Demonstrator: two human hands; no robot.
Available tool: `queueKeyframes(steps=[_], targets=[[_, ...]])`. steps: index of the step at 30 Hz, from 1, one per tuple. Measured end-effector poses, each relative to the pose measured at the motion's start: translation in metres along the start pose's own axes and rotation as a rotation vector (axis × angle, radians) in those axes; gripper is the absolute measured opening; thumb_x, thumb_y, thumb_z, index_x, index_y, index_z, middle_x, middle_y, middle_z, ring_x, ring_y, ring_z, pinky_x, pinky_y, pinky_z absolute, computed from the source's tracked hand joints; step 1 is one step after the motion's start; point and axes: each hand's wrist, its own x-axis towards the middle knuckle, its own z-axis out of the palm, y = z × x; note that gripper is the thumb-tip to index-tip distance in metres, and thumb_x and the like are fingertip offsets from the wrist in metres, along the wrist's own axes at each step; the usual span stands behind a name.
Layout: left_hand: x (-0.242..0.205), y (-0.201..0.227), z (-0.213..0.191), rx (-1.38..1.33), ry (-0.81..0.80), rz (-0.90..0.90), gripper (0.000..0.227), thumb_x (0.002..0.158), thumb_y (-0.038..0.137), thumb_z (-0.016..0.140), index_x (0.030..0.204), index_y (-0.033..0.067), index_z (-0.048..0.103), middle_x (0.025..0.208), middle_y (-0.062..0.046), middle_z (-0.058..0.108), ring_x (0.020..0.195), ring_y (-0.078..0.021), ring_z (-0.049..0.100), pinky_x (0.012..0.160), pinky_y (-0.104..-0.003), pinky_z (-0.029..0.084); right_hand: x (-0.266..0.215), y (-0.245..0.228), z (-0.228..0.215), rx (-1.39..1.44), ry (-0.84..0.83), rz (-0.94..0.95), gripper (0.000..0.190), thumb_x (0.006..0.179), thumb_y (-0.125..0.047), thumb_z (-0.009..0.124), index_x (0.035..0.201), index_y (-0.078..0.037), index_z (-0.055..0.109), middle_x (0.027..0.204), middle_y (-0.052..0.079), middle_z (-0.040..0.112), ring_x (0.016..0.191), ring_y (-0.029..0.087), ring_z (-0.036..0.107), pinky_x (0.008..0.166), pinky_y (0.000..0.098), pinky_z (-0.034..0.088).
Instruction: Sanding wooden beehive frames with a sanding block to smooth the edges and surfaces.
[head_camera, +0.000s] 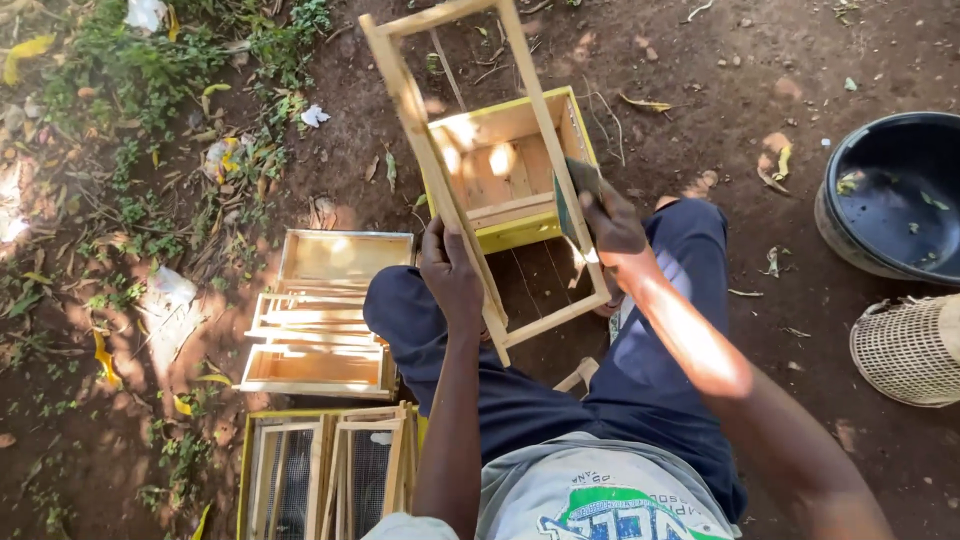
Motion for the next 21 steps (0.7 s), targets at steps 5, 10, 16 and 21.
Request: queueKeyframes(steps=[5, 10, 16, 21], targets=[[0.023, -0.006, -0.009, 0.036, 0.131, -0.03, 0.046, 0.118, 0.039, 0.044, 0.147, 0.0067, 0.061, 0.11, -0.015, 0.075, 0.1, -0.0246, 0.075, 0.082, -0.043, 0.064, -0.072, -0.001, -0.012, -0.347, -0.066, 0.47, 0.037, 0.109, -0.045, 0.048, 0.128, -0.027, 0.074, 0.108, 0.021, 0.074, 0.114, 0.05, 0.066, 0.103, 0.0609, 0.046], [0.029, -0.01, -0.02, 0.049, 0.169, -0.03, 0.048, 0.118, 0.041, 0.044, 0.148, 0.008, 0.059, 0.116, -0.016, 0.074, 0.102, -0.0268, 0.075, 0.083, -0.046, 0.064, -0.09, -0.007, -0.06, -0.444, -0.168, 0.027, 0.038, 0.103, -0.008, 0.055, 0.139, 0.002, 0.064, 0.12, 0.035, 0.072, 0.12, 0.051, 0.065, 0.1, 0.0651, 0.051], [0.007, 0.026, -0.004, 0.13, 0.105, 0.073, 0.051, 0.119, 0.039, 0.04, 0.156, 0.0052, 0.047, 0.136, -0.024, 0.062, 0.123, -0.0431, 0.065, 0.098, -0.062, 0.058, -0.091, -0.021, -0.038, -0.689, -0.051, 0.258, 0.038, 0.104, -0.048, 0.067, 0.133, -0.024, 0.067, 0.11, 0.014, 0.079, 0.112, 0.039, 0.072, 0.1, 0.0528, 0.056], [-0.014, 0.05, 0.009, 0.179, 0.024, 0.239, 0.049, 0.12, 0.029, 0.037, 0.157, -0.0031, 0.038, 0.142, -0.031, 0.052, 0.131, -0.0568, 0.053, 0.105, -0.075, 0.05, -0.062, 0.001, 0.0, -0.976, -0.129, -0.228, 0.028, 0.106, -0.042, 0.066, 0.113, -0.015, 0.072, 0.102, 0.014, 0.075, 0.079, 0.043, 0.076, 0.073, 0.0518, 0.065]])
